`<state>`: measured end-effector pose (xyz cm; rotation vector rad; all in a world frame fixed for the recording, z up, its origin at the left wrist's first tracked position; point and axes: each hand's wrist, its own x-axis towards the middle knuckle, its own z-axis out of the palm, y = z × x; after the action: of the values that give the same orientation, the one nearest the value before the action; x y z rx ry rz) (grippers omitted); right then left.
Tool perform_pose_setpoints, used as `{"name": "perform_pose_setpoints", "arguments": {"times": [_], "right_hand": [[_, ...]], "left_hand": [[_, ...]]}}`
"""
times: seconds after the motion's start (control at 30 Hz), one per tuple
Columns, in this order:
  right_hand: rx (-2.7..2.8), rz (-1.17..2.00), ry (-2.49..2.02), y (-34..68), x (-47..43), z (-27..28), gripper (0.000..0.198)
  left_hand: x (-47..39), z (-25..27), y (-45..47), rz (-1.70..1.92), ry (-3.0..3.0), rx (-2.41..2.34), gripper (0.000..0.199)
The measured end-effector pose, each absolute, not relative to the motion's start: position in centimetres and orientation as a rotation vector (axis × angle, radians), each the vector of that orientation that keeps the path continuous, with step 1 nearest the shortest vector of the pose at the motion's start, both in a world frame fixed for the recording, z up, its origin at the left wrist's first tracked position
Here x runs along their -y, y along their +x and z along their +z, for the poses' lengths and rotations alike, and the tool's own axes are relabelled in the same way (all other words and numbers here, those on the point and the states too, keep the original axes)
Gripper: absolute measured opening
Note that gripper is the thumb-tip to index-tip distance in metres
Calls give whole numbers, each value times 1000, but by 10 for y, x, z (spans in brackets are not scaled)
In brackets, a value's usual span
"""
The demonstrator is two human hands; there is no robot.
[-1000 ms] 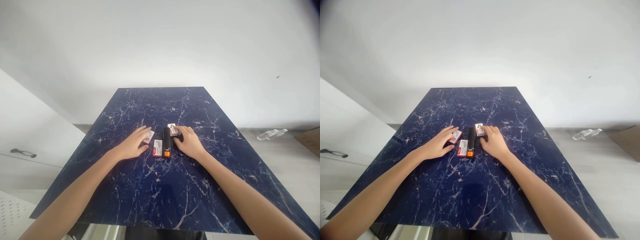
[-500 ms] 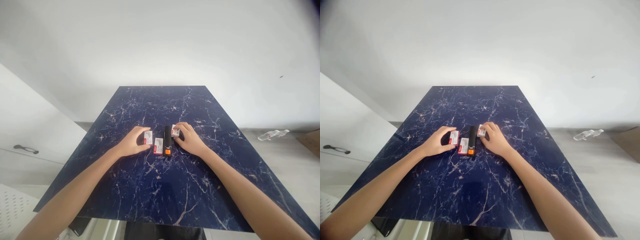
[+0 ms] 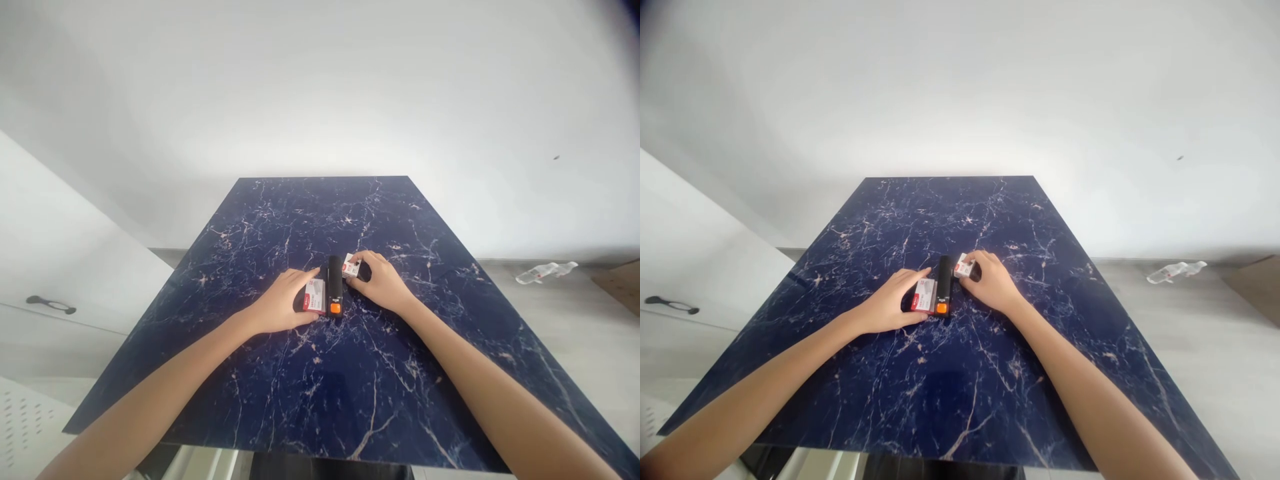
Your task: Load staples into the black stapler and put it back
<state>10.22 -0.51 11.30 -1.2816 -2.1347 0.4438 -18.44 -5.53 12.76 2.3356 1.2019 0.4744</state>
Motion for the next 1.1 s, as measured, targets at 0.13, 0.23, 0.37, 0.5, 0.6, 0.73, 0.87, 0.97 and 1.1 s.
{"name": "perform_pose_setpoints", "arguments": {"times": [0.13, 0.23, 0.37, 0.5, 0.6, 0.73, 0.87, 0.97, 1.1], "right_hand": [[2043, 454, -1362, 100, -1, 111, 27], [1931, 458, -1442, 96, -9, 111, 25], [1800, 580, -1472, 89, -25, 124, 29], [1855, 630, -1332, 72, -33, 157, 33], [2098, 589, -1241, 52, -30, 178, 28], [2355, 510, -1152, 32, -25, 182, 22], [2481, 577, -1057, 29, -24, 174, 21], [2386, 566, -1024, 37, -15, 172, 15], [2093, 470, -1193, 60, 19, 162, 26]], "left_hand": [[58, 125, -180, 526, 2331, -1238, 94], [60, 125, -176, 547, 2325, -1267, 95], [59, 125, -170, 584, 2344, -1288, 98], [57, 121, -165, 588, 2348, -1282, 100], [59, 120, -165, 597, 2354, -1310, 110], [64, 127, -174, 711, 2449, -1367, 110], [62, 133, -192, 957, 2488, -1344, 75], [57, 131, -200, 892, 2465, -1344, 69], [52, 121, -199, 467, 2531, -1279, 80]]}}
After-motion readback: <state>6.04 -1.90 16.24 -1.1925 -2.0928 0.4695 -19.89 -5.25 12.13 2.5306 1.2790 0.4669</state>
